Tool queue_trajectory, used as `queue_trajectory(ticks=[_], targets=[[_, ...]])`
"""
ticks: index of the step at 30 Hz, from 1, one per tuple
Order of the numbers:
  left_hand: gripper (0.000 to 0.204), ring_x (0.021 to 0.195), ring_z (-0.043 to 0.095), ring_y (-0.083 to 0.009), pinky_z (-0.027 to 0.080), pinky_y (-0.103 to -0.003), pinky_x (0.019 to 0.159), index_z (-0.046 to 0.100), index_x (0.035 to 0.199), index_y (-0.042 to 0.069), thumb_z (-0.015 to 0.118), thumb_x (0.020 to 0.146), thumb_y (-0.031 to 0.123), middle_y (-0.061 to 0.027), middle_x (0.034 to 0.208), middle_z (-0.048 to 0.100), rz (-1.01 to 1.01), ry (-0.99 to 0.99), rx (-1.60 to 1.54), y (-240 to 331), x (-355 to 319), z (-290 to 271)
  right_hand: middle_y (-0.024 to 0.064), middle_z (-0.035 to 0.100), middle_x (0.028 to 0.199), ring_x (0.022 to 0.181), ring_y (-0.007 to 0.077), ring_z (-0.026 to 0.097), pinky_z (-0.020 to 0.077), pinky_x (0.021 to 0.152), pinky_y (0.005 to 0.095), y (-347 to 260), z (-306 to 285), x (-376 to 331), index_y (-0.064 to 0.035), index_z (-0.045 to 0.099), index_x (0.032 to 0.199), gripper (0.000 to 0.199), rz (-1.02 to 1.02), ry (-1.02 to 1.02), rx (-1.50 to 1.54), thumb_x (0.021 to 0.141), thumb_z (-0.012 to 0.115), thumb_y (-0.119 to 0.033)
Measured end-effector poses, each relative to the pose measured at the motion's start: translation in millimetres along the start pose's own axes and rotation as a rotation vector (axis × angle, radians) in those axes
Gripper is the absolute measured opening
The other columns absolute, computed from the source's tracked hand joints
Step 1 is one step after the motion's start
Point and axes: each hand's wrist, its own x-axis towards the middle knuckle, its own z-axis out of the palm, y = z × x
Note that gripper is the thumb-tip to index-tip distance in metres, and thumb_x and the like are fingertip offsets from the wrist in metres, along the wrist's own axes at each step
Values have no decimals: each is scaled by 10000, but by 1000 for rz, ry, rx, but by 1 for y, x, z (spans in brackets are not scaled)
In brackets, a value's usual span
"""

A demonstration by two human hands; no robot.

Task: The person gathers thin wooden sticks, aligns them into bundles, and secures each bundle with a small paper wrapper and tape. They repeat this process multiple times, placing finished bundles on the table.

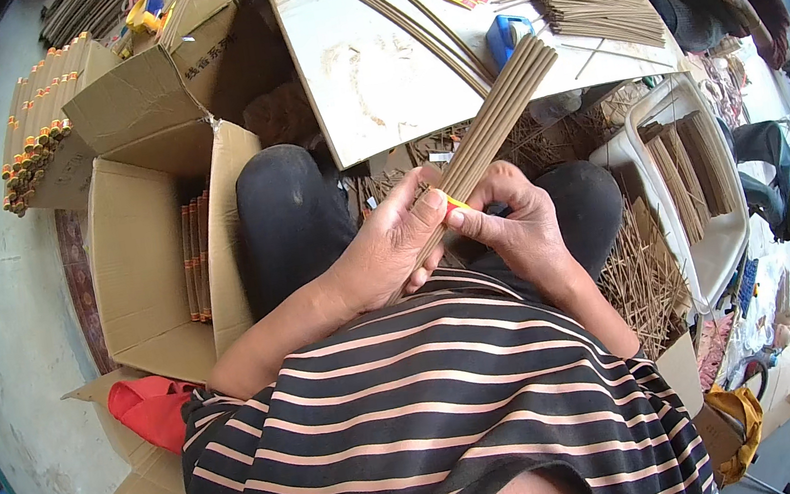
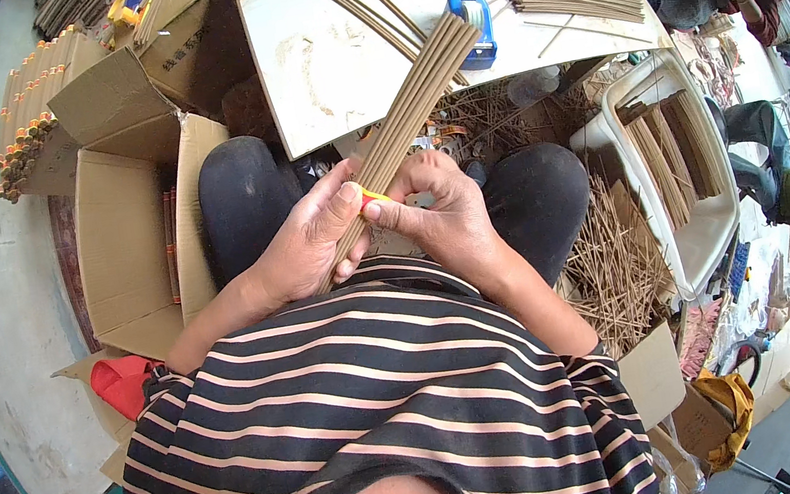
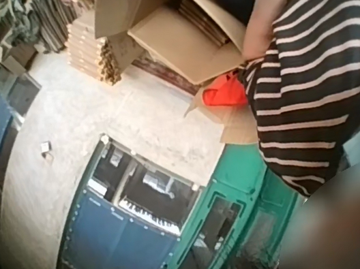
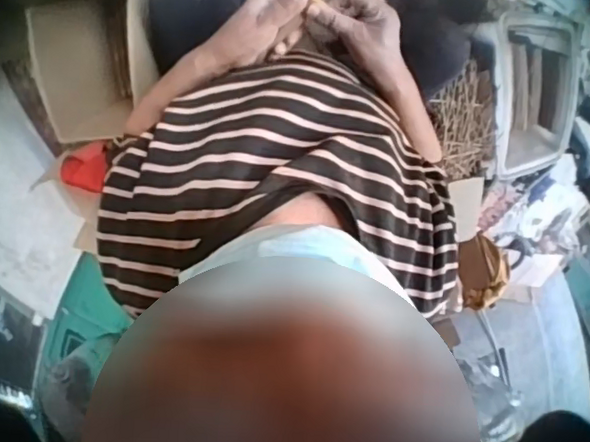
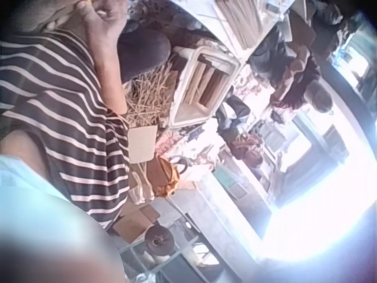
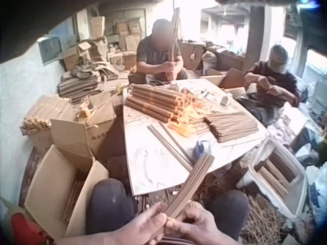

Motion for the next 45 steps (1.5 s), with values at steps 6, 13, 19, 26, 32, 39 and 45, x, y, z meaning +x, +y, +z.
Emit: queue_trajectory(ticks=[6, 13, 19, 26, 32, 39, 45], targets=[[777, 496, 432, -47, 374, -173, 430, 19, 1397, -33, 416, 932, 446, -35, 640, 469, 91, 140, 200, -1, -1, 2, 85, 535, 722, 688, 172, 527, 450, 625, 294, -25, 2, 2, 9, 585, 845, 343, 231, 75, -360, 702, 772, -240], [819, 563, 435, -52, 382, -184, 455, -111, 1389, -29, 396, 942, 432, -35, 683, 456, 148, 235, 349, 0, -4, 12, 105, 568, 689, 612, 141, 516, 433, 559, 271, -18, 8, -4, 25, 638, 860, 204, 144, -34, -116, 820, 660, -174], [795, 553, 412, -50, 384, -190, 457, -141, 1392, -6, 362, 951, 424, -24, 685, 424, 212, 197, 413, -4, -5, 13, 53, 588, 760, 671, 94, 508, 432, 589, 245, -14, 5, -6, 36, 619, 923, 222, 228, -112, 48, 858, 625, -176], [847, 579, 416, -55, 378, -176, 472, -178, 1385, 5, 363, 929, 471, -40, 787, 431, 110, 14, 297, 2, -9, 10, 42, 605, 906, 797, 97, 547, 463, 726, 237, 0, 2, -9, 25, 581, 1024, 221, 193, -240, 494, 884, 584, -147], [945, 592, 430, -61, 379, -161, 473, -179, 1385, 11, 425, 878, 531, -42, 847, 445, 119, -64, 163, 0, -9, 11, 116, 597, 1016, 813, 191, 625, 515, 777, 312, 8, 2, -13, 24, 550, 1102, 274, 106, -316, 715, 865, 584, -110], [995, 521, 438, -40, 376, -143, 458, -110, 1372, -38, 462, 839, 576, -28, 693, 462, 22, -199, 54, 4, -2, 5, 104, 605, 1008, 890, 180, 588, 466, 823, 318, 11, -6, -12, 14, 601, 1031, 287, 152, -335, 690, 775, 682, -88], [784, 545, 460, -48, 375, -149, 460, 262, 1291, 7, 479, 823, 598, -24, 729, 494, -54, -239, 26, 5, 0, 5, 21, 542, 907, 934, 193, 461, 335, 907, 354, 19, -17, 11, -32, 649, 875, 431, -14, -422, 503, 545, 830, -240]])
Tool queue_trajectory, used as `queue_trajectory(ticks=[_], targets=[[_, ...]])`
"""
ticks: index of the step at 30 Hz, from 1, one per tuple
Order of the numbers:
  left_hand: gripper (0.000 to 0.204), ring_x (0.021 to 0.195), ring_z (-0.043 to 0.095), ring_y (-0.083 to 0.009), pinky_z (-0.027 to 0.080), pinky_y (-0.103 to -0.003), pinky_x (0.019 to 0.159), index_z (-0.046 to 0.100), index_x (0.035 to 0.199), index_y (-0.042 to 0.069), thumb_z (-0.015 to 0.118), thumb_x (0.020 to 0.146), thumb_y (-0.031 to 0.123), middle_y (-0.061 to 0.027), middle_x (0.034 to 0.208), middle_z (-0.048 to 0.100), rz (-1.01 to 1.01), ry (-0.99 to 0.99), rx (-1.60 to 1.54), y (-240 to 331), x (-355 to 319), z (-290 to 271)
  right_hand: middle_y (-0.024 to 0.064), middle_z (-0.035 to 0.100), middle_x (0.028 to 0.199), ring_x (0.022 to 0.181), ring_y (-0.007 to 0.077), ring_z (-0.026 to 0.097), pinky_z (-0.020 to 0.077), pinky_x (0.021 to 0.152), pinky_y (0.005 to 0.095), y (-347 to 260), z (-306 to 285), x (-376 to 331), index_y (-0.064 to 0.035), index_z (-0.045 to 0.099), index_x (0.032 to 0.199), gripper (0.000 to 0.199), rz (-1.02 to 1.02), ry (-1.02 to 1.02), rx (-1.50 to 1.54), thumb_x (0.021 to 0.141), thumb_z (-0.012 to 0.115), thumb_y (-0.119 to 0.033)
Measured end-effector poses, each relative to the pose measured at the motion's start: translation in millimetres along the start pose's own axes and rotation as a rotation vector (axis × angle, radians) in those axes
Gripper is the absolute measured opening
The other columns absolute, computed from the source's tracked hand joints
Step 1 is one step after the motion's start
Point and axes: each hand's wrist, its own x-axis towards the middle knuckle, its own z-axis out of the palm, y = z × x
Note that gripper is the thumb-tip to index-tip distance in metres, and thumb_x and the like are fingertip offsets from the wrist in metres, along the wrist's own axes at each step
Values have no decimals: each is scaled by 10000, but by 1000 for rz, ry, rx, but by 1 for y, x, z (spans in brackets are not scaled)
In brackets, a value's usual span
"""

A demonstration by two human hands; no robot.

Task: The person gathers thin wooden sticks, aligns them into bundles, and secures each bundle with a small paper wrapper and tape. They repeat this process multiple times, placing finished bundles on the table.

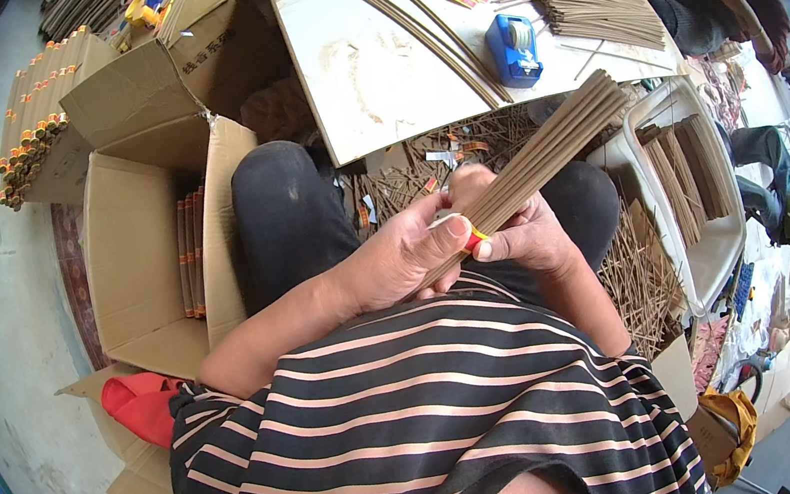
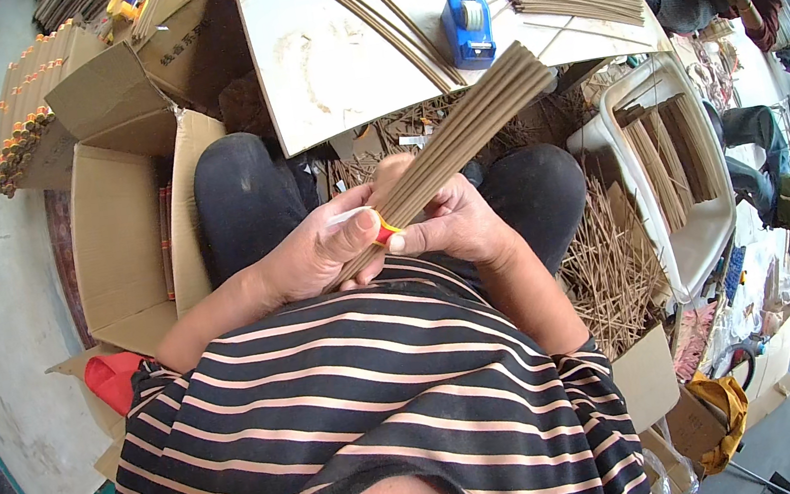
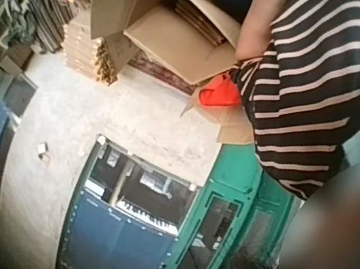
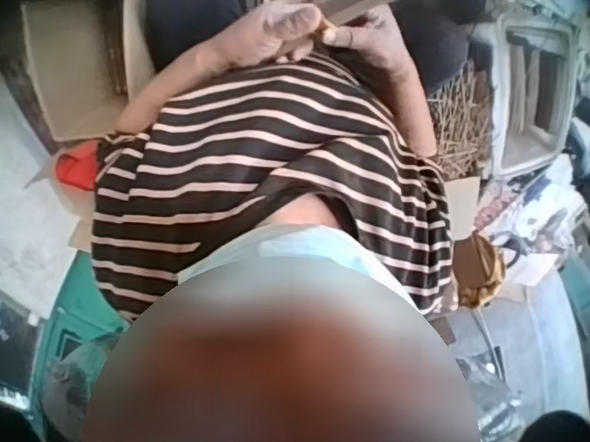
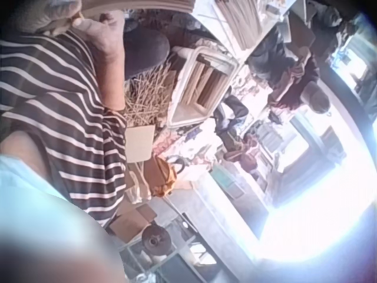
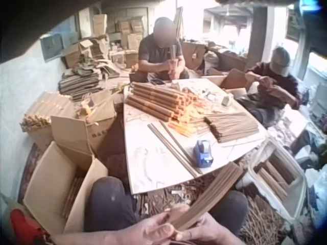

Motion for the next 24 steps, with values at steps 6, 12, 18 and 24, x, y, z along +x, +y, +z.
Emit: queue_trajectory(ticks=[6, 12, 18, 24], targets=[[548, 509, 450, -45, 350, -158, 453, 511, 973, 33, 446, 862, 566, 4, 622, 513, -14, -14, 72, -5, 4, -2, 14, 506, 938, 893, 140, 481, 396, 793, 294, -7, 2, 3, -38, 643, 869, 379, -14, 43, -33, 562, 824, -166], [457, 494, 442, -46, 359, -167, 448, 554, 875, 38, 424, 916, 473, 4, 614, 515, -7, 57, 75, -10, 7, -1, 38, 553, 893, 817, 123, 537, 426, 695, 231, -12, 11, 0, -11, 640, 818, 220, 163, 265, 61, 647, 729, -119], [422, 519, 451, -49, 379, -165, 468, 537, 1027, 37, 408, 937, 428, -2, 643, 513, -4, 61, 22, -9, 5, 0, 18, 566, 751, 688, 103, 536, 414, 621, 227, -15, 10, 3, -28, 633, 757, 166, 161, 273, 50, 620, 712, -78], [337, 580, 482, -68, 399, -181, 520, 487, 1104, 22, 370, 972, 309, -32, 712, 538, 20, -48, -33, -10, 4, -6, 38, 550, 771, 750, 158, 518, 411, 672, 276, -10, 7, 6, -47, 637, 695, 153, 7, 192, -46, 572, 714, -97]])
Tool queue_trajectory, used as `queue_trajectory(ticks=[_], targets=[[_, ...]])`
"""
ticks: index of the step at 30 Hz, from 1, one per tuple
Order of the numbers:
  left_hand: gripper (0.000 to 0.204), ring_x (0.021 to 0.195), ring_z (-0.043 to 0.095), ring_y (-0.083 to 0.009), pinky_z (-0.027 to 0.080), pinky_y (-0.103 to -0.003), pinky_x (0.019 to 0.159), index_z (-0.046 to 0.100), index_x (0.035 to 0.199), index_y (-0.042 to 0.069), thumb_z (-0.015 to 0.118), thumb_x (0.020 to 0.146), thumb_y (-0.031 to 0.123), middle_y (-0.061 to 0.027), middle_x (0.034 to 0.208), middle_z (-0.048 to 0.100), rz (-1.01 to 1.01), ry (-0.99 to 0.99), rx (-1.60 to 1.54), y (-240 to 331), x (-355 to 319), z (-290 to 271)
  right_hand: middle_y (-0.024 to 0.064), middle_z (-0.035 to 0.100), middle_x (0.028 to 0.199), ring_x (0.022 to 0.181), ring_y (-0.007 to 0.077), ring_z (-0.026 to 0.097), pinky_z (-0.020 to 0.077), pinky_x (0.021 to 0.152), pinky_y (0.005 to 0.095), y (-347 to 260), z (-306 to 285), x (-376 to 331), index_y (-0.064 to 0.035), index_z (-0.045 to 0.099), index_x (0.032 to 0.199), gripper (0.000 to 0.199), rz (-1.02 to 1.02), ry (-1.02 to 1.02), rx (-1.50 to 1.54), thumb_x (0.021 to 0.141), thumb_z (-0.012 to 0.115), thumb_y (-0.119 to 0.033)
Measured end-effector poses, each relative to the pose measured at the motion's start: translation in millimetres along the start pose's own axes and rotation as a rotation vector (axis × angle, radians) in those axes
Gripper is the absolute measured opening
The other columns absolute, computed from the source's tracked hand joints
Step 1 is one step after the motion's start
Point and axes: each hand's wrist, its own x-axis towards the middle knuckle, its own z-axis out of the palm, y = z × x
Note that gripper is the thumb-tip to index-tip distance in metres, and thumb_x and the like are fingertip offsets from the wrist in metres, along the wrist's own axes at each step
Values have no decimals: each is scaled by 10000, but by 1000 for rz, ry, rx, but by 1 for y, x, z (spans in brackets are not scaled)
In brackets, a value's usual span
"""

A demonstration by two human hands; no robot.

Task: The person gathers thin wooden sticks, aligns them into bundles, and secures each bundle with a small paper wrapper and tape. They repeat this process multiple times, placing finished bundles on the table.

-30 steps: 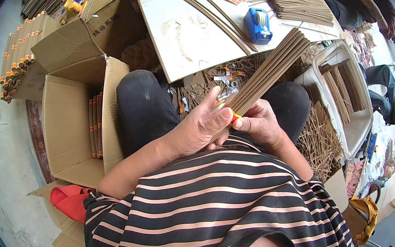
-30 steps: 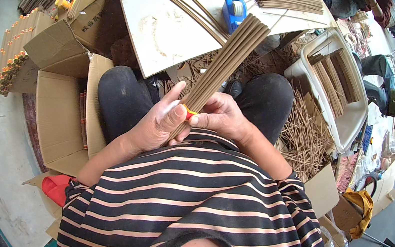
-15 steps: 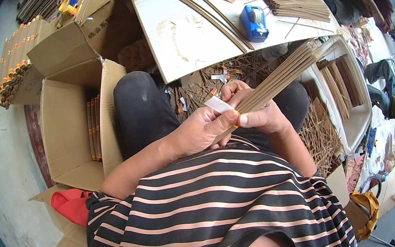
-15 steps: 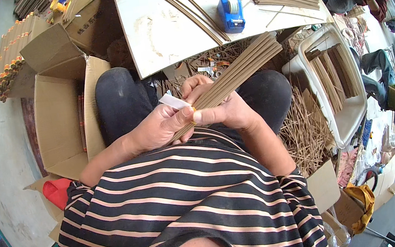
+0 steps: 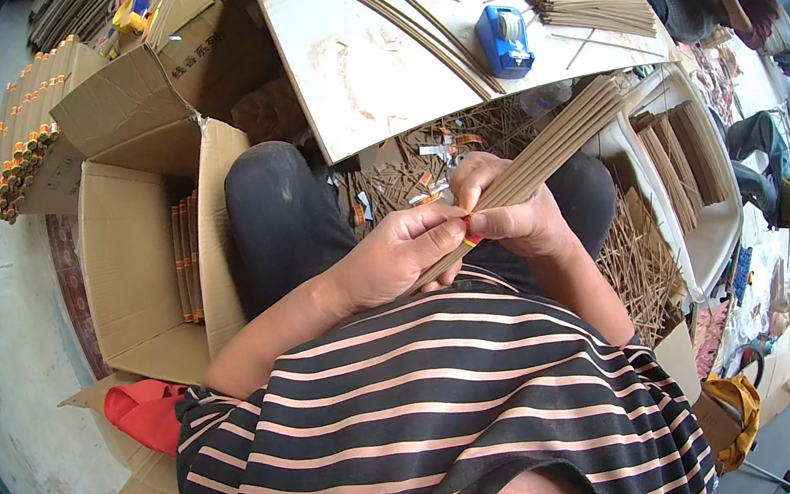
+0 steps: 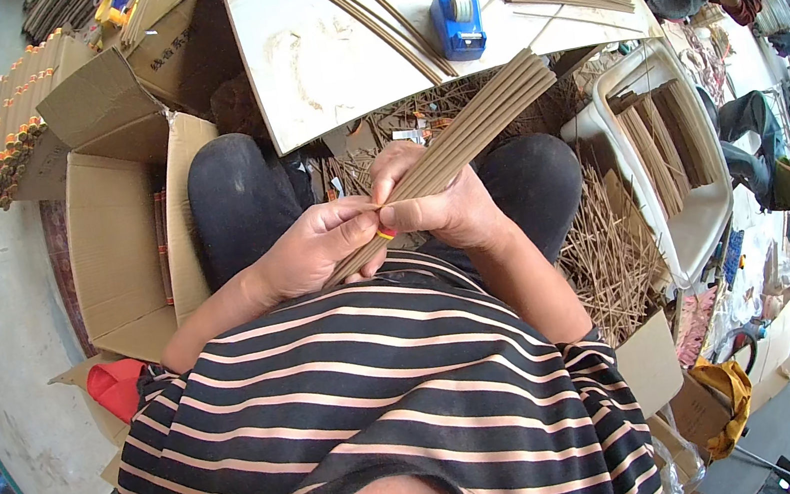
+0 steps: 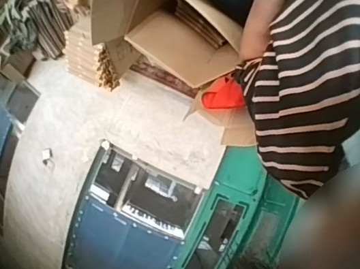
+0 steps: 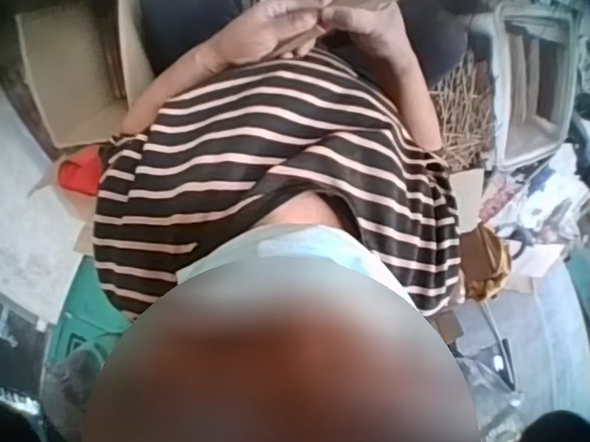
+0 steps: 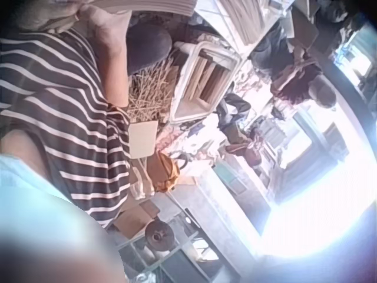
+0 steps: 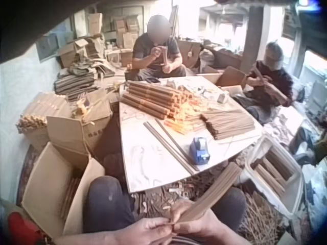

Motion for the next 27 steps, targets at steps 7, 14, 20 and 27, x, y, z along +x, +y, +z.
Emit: queue_trajectory(ticks=[7, 14, 20, 27], targets=[[415, 676, 523, -124, 434, -228, 613, 488, 1056, -17, 236, 967, 301, -81, 770, 556, -27, -13, -158, -6, 0, -5, 39, 544, 789, 801, 180, 502, 406, 709, 292, 12, -4, 0, -58, 641, 686, 155, -90, -80, 29, 572, 716, -132], [355, 643, 528, -88, 435, -184, 606, 529, 997, -2, 348, 981, 304, -42, 748, 560, -8, -31, -172, -4, 1, 0, 39, 540, 817, 777, 164, 506, 412, 716, 275, 18, -12, 6, -77, 651, 692, 148, -127, -241, 106, 597, 746, -138], [324, 605, 499, -68, 414, -167, 564, 565, 973, 11, 458, 939, 315, -15, 715, 540, -17, 3, -174, -2, 2, 7, 39, 544, 825, 781, 164, 517, 417, 720, 278, 17, -14, 9, -82, 658, 697, 167, -133, -273, 137, 595, 775, -142], [343, 514, 436, -36, 359, -158, 468, 551, 997, 18, 467, 936, 345, 20, 626, 500, -7, 106, 82, 8, -1, 8, 49, 570, 849, 790, 136, 533, 431, 716, 271, 3, -8, 2, -27, 614, 849, 288, -22, -50, 94, 688, 762, -215]])
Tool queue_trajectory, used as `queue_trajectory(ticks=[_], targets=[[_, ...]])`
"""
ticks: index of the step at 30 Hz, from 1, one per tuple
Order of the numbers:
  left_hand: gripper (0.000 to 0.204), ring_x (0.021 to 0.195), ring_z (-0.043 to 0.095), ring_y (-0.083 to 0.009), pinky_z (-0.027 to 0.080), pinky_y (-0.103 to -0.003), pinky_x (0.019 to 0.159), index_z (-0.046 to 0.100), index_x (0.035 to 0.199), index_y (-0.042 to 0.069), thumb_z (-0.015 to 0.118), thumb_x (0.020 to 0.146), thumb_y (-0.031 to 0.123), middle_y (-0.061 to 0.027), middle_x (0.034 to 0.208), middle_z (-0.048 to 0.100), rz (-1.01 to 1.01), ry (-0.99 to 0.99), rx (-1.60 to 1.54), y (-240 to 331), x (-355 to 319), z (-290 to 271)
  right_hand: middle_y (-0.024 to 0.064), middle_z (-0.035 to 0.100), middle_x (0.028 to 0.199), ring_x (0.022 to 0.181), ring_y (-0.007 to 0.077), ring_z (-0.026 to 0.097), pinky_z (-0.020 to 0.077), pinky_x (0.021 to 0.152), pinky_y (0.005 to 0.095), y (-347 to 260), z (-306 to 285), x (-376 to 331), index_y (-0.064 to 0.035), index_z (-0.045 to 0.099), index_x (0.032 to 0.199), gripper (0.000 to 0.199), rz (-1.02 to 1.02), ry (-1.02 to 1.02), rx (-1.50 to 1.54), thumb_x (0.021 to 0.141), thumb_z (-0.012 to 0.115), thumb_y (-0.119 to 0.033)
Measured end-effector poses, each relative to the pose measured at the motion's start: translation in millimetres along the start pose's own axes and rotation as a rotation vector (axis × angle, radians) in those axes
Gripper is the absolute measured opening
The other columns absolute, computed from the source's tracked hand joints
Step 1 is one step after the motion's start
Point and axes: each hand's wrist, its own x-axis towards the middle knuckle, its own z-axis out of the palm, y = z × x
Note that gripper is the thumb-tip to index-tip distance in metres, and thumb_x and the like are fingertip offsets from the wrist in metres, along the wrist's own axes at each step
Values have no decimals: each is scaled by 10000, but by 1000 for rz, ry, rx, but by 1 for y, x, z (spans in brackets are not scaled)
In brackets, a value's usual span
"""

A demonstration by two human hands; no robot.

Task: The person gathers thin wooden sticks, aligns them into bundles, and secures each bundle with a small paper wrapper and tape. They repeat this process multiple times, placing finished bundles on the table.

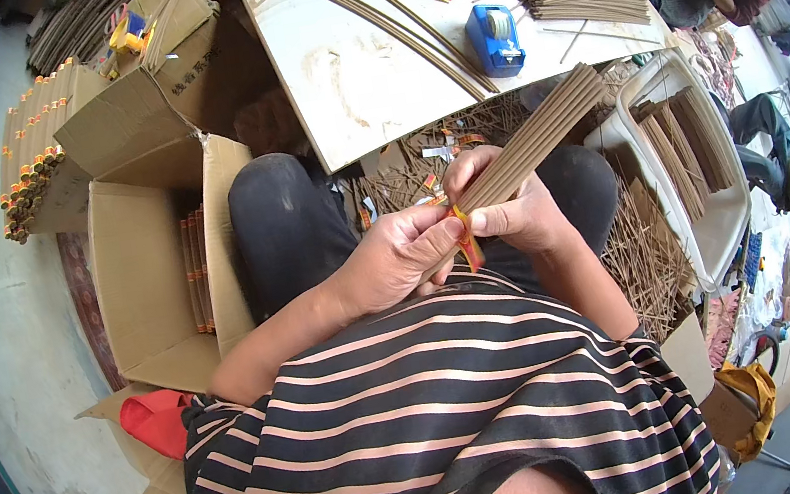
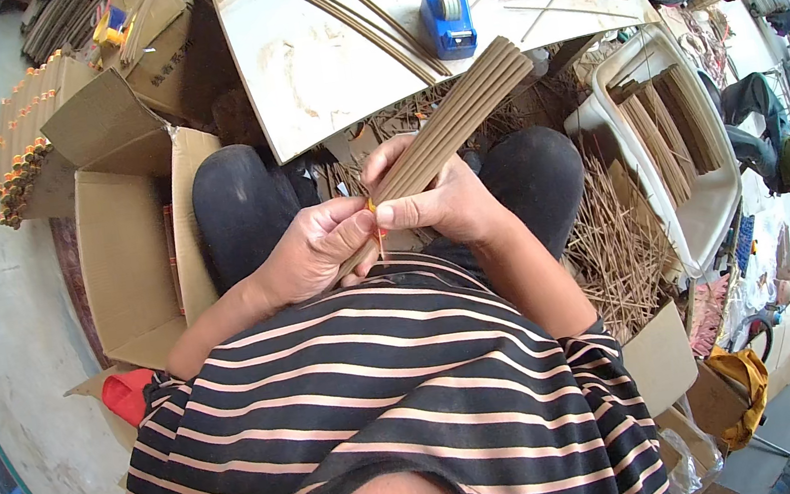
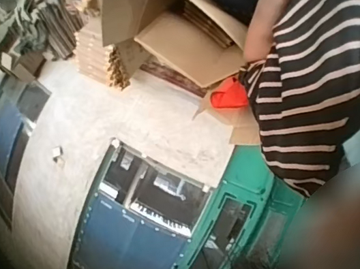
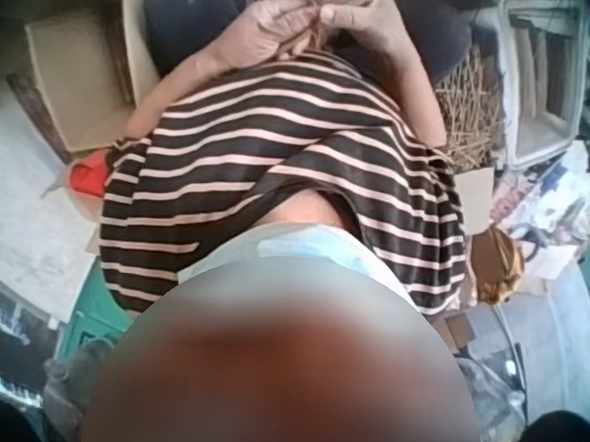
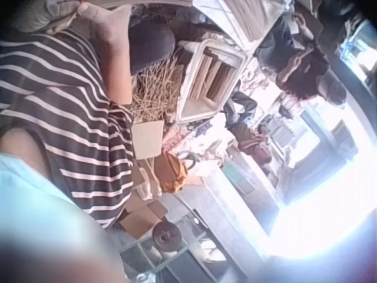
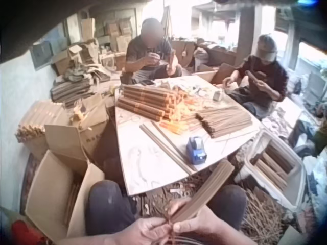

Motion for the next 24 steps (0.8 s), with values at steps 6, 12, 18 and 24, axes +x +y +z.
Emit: queue_trajectory(ticks=[6, 12, 18, 24], targets=[[361, 473, 409, -18, 350, -144, 430, 527, 1054, 5, 477, 934, 342, 12, 624, 491, 105, 213, 5, -5, -1, 2, 48, 578, 793, 700, 109, 525, 451, 632, 250, -24, 15, -25, -2, 600, 861, 405, 241, 210, -292, 714, 757, -345], [347, 524, 433, -31, 361, -144, 448, 505, 1022, 0, 457, 946, 335, -1, 682, 491, 118, 239, 50, -3, -3, 4, -14, 535, 691, 643, 46, 463, 396, 558, 191, -20, 29, -20, -3, 584, 776, 219, 210, 193, -542, 809, 682, -197], [368, 480, 414, -25, 356, -143, 444, 483, 1046, 11, 443, 944, 362, 12, 636, 470, 114, 237, -39, -7, -3, 2, 38, 547, 644, 580, 72, 483, 426, 499, 236, -9, 24, -16, -5, 593, 754, 244, 21, 160, -568, 806, 683, -225], [429, 509, 423, -35, 358, -139, 455, 425, 1140, -4, 431, 943, 378, -7, 698, 469, 95, 136, -104, 2, -7, 5, 44, 558, 660, 585, 86, 517, 433, 503, 236, 1, 18, -13, -18, 588, 738, 252, -127, 132, -560, 792, 691, -241]])
